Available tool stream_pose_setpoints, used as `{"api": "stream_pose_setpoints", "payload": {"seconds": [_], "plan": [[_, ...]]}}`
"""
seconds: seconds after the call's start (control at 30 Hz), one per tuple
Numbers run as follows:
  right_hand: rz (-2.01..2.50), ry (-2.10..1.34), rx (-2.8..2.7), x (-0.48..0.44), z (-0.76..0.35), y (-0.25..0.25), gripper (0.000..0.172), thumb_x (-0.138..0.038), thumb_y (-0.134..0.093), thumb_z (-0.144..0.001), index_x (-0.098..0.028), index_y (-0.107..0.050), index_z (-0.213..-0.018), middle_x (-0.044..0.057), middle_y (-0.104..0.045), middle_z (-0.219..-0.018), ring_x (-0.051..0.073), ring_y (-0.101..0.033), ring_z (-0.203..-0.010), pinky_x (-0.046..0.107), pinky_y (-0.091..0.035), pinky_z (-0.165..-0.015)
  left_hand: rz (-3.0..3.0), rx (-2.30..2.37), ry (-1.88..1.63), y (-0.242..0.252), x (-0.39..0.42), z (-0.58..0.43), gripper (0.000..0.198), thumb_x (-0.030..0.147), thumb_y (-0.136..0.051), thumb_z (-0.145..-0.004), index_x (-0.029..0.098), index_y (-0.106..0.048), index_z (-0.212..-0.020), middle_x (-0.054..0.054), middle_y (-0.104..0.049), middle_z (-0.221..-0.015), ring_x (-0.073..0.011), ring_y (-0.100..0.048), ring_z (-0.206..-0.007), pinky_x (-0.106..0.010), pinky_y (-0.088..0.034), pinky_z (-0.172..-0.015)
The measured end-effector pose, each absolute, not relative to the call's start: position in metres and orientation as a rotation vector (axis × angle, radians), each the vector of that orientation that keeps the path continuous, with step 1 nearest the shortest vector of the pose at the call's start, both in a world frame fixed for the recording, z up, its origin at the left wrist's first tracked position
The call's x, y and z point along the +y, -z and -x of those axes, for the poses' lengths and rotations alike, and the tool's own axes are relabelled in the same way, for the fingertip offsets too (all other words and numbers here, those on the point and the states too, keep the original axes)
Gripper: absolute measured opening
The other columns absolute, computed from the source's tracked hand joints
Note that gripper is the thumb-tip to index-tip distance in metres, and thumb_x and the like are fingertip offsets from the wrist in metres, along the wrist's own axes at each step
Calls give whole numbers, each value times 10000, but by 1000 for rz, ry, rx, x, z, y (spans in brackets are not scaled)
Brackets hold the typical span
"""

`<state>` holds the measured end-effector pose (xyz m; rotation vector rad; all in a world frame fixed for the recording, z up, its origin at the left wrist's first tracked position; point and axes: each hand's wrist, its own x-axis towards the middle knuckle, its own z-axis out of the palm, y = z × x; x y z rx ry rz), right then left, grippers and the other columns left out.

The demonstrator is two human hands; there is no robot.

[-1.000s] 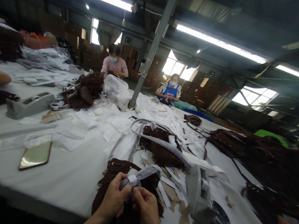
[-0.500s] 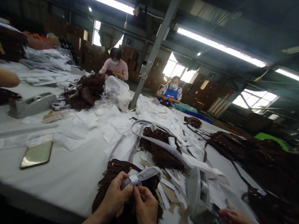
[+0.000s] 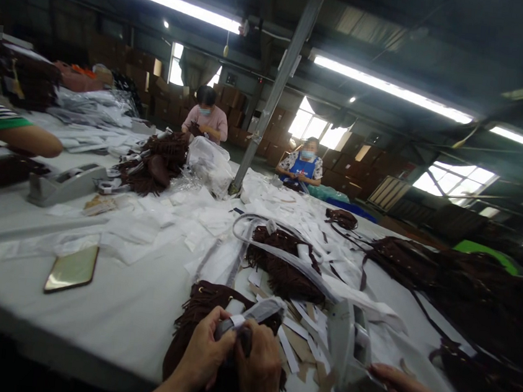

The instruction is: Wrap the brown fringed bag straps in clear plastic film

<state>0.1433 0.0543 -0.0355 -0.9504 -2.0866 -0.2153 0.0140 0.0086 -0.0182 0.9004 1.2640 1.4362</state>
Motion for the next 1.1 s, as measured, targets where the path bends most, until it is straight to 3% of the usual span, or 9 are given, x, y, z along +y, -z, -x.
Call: {"api": "stream_pose_setpoints", "payload": {"seconds": [0.13, 0.23, 0.37, 0.43, 0.63, 0.73, 0.87, 1.03, 1.1], "plan": [[791, 411, -2191, 62, -145, 21, 340, -336, -383, -972, -174, -543, -1224, 128, -657, -1030, 264, -601, -962, 440, -425, -861, -918, 1274, -1385, 12, 5, -19, 164, 276, -548, -759, 199, -456, -870, 103, -458, -505, -50, -363, -347, -148, -263, -335], [624, 326, -2366, 67, -144, 13, 363, -180, -362, -964, -170, -467, -1311, 93, -667, -1042, 226, -599, -1010, 448, -364, -977, -920, 1288, -1393, 8, 2, -22, 219, 252, -551, -754, 208, -393, -899, 105, -468, -500, -61, -395, -362, -150, -285, -349], [655, 290, -2379, 73, -143, 21, 392, -155, -434, -936, -163, -462, -1327, 21, -638, -741, 182, -603, -714, 439, -412, -934, -949, 1228, -1370, 4, 0, -22, 347, 199, -558, -735, 211, -329, -995, 107, -501, -528, -59, -401, -354, -150, -297, -352], [679, 298, -2321, 77, -144, 33, 396, -149, -447, -925, -149, -469, -1320, 9, -610, -688, 175, -576, -644, 430, -444, -881, -999, 1193, -1315, 3, 1, -21, 422, 160, -544, -728, 203, -306, -1074, 104, -527, -544, -55, -394, -333, -153, -320, -354], [767, 191, -2219, 82, -155, 54, 388, -191, -417, -911, -140, -490, -1288, 80, -658, -848, 233, -613, -795, 472, -457, -878, -1030, 1190, -1314, 14, 5, -23, 518, 235, -528, -785, 202, -270, -1233, 29, -597, -729, -98, -526, -434, -167, -402, -337], [980, 59, -2104, 91, -163, 39, 329, -267, -429, -913, -162, -562, -1195, 95, -671, -920, 252, -621, -841, 471, -463, -850, -1012, 1222, -1435, 19, 9, -13, 465, 309, -563, -794, 202, -351, -1194, -23, -612, -871, -133, -601, -606, -192, -489, -416], [1223, -163, -1966, 111, -175, 11, 359, -345, -503, -875, -141, -581, -1160, 119, -675, -981, 264, -634, -890, 414, -502, -813, -819, 1310, -1645, 27, 23, 25, 394, 413, -591, -770, 188, -456, -1064, -26, -605, -847, -182, -618, -744, -218, -505, -465], [985, -249, -2253, 121, -195, 21, 451, -99, -398, -779, -182, -614, -1165, 105, -630, -1196, 237, -574, -1133, 447, -466, -977, -561, 1555, -1743, 50, 56, 87, 434, 412, -675, -675, 170, -514, -998, -60, -590, -976, -197, -603, -905, -325, -514, -791], [973, -262, -2263, 116, -202, 31, 490, -65, -345, -760, -192, -650, -1122, 90, -632, -1215, 228, -565, -1162, 453, -464, -993, -493, 1603, -1680, 58, 68, 102, 463, 405, -702, -653, 161, -517, -1000, -66, -597, -955, -197, -604, -893, -336, -485, -822]]}}
